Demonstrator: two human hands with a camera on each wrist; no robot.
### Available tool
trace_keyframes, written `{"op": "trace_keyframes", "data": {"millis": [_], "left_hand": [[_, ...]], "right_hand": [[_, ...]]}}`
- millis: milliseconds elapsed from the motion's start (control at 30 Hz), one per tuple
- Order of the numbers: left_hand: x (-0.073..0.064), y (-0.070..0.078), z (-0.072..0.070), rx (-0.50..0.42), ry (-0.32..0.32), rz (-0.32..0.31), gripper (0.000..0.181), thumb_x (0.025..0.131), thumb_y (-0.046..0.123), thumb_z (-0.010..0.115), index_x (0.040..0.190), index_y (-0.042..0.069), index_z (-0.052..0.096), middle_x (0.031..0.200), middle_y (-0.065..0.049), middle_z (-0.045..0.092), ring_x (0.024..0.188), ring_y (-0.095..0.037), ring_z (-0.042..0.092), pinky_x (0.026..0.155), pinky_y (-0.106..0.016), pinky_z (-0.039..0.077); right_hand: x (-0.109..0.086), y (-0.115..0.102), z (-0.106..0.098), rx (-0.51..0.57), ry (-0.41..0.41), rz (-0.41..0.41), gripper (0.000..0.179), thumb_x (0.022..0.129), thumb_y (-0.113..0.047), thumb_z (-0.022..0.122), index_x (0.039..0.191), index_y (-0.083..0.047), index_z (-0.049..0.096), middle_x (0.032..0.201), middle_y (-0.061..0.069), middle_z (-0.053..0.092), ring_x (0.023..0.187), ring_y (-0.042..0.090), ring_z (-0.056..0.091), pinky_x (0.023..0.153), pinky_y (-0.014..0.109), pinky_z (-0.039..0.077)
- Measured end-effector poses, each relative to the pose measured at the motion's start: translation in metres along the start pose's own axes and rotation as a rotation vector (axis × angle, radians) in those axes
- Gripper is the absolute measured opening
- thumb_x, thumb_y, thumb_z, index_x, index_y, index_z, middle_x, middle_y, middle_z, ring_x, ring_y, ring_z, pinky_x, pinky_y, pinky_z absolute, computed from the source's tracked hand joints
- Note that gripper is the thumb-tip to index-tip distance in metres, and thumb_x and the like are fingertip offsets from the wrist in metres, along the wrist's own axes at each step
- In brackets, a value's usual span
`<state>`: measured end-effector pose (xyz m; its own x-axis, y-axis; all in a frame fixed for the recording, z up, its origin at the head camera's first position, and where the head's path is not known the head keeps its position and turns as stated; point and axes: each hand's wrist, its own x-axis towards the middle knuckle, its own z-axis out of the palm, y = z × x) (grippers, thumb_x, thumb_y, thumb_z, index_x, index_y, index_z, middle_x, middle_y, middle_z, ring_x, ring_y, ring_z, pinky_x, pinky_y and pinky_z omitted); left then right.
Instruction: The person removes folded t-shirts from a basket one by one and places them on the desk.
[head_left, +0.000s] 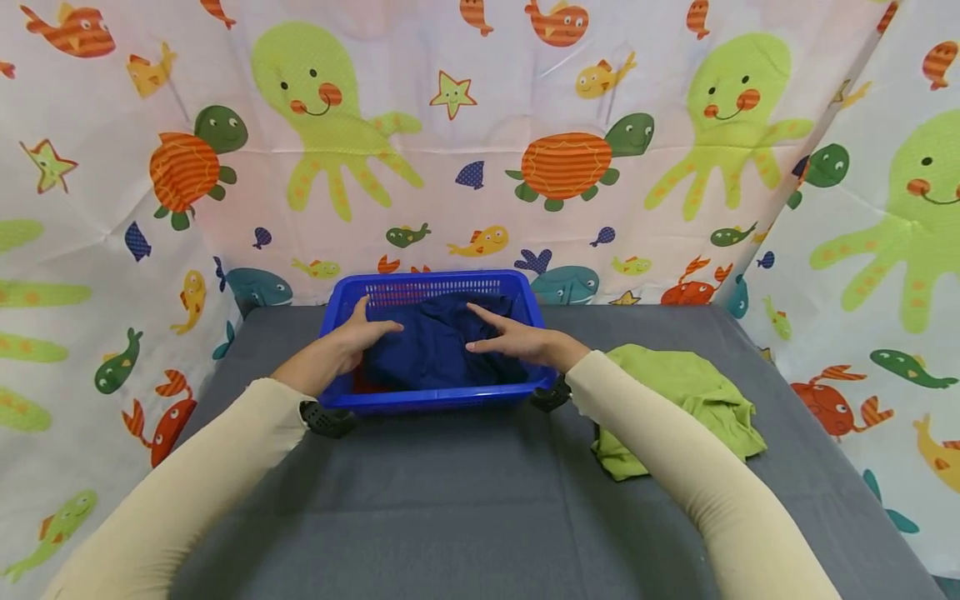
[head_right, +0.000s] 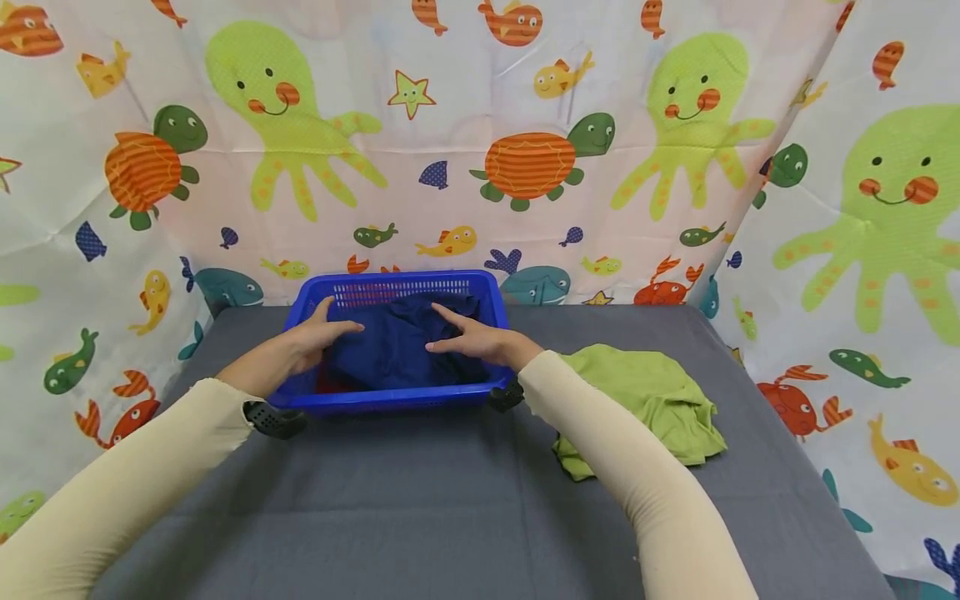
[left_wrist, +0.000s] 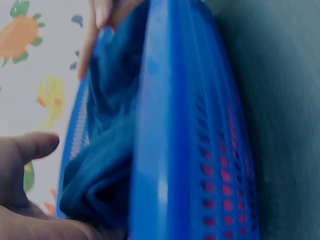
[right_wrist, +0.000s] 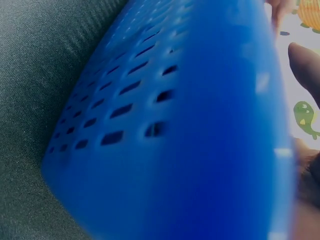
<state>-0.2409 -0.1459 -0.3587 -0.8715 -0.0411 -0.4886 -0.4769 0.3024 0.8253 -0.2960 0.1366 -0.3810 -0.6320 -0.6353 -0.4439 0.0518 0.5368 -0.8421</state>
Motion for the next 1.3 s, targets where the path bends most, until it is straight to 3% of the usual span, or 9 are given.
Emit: {"op": "trace_keyframes", "data": {"millis": [133,233,367,600,733,833,967,1100,1300], "left_hand": [[0.007,-0.006,-0.006,0.151,-0.102,-0.034,0.087,0.101,0.033,0.057,0.164,0.023,-0.001,0.171,-0.017,-0.008,0.158,-0.041,0.003,0.125,-0.062,0.013],[0.011,-0.008,-0.007,0.205,-0.172,-0.024,0.077,0.102,0.036,0.055,0.164,0.022,0.012,0.171,-0.018,-0.003,0.156,-0.042,0.007,0.124,-0.064,0.015],[0.016,-0.011,-0.008,0.171,-0.219,-0.019,0.072,0.103,0.035,0.054,0.164,0.023,0.018,0.171,-0.018,-0.002,0.156,-0.042,0.01,0.124,-0.062,0.017],[0.02,-0.016,-0.011,0.086,-0.254,-0.041,0.081,0.104,0.029,0.055,0.164,0.028,0.002,0.171,-0.016,-0.013,0.157,-0.042,0.003,0.125,-0.061,0.013],[0.022,-0.017,-0.015,0.117,-0.28,-0.047,0.08,0.104,0.031,0.055,0.164,0.031,0.003,0.17,-0.015,-0.015,0.157,-0.041,-0.004,0.125,-0.064,0.008],[0.025,-0.018,-0.017,0.135,-0.294,-0.045,0.077,0.103,0.034,0.055,0.164,0.032,0.008,0.171,-0.016,-0.013,0.157,-0.043,-0.001,0.124,-0.065,0.01],[0.028,-0.021,-0.018,0.107,-0.31,-0.036,0.075,0.103,0.034,0.057,0.164,0.034,0.013,0.171,-0.015,-0.007,0.155,-0.044,0.009,0.124,-0.064,0.015],[0.028,-0.021,-0.018,0.086,-0.359,0.0,0.073,0.104,0.028,0.056,0.163,0.034,0.015,0.172,-0.014,-0.004,0.155,-0.042,0.014,0.124,-0.063,0.017],[0.029,-0.024,-0.02,0.058,-0.412,0.033,0.073,0.104,0.02,0.057,0.163,0.032,0.016,0.17,-0.016,0.012,0.15,-0.041,0.031,0.122,-0.058,0.029]], "right_hand": [[0.003,0.0,-0.001,-0.007,-0.03,0.016,0.082,0.1,-0.035,0.062,0.163,-0.041,0.008,0.173,0.004,-0.007,0.16,0.033,-0.001,0.126,0.063,0.005],[0.005,0.0,-0.002,-0.028,-0.028,0.03,0.081,0.099,-0.036,0.064,0.163,-0.036,0.014,0.173,0.005,-0.001,0.159,0.034,0.004,0.126,0.061,0.008],[0.004,-0.001,-0.002,-0.031,-0.013,0.05,0.078,0.099,-0.037,0.064,0.163,-0.029,0.02,0.172,0.007,0.004,0.159,0.035,0.008,0.127,0.06,0.01],[-0.001,-0.011,-0.013,0.062,-0.094,0.093,0.072,0.103,-0.039,0.055,0.164,-0.025,0.018,0.173,0.007,0.003,0.16,0.034,0.003,0.126,0.061,0.007],[0.002,-0.016,-0.021,0.094,-0.163,0.11,0.069,0.105,-0.039,0.052,0.163,-0.028,0.018,0.173,0.006,0.001,0.16,0.035,0.001,0.127,0.059,0.01],[0.006,-0.019,-0.026,0.101,-0.195,0.133,0.067,0.106,-0.035,0.052,0.163,-0.03,0.018,0.173,0.006,0.0,0.159,0.04,0.005,0.126,0.058,0.015],[0.013,-0.022,-0.027,0.015,-0.204,0.179,0.072,0.103,-0.03,0.058,0.163,-0.032,0.018,0.173,0.008,0.0,0.155,0.047,0.015,0.123,0.059,0.024],[0.023,-0.024,-0.023,-0.118,-0.196,0.21,0.082,0.099,-0.029,0.066,0.163,-0.034,0.016,0.172,0.009,-0.002,0.155,0.043,0.018,0.12,0.06,0.03],[0.027,-0.024,-0.016,-0.167,-0.152,0.231,0.086,0.096,-0.025,0.071,0.163,-0.034,0.019,0.172,0.009,-0.003,0.157,0.038,0.016,0.119,0.062,0.03]]}}
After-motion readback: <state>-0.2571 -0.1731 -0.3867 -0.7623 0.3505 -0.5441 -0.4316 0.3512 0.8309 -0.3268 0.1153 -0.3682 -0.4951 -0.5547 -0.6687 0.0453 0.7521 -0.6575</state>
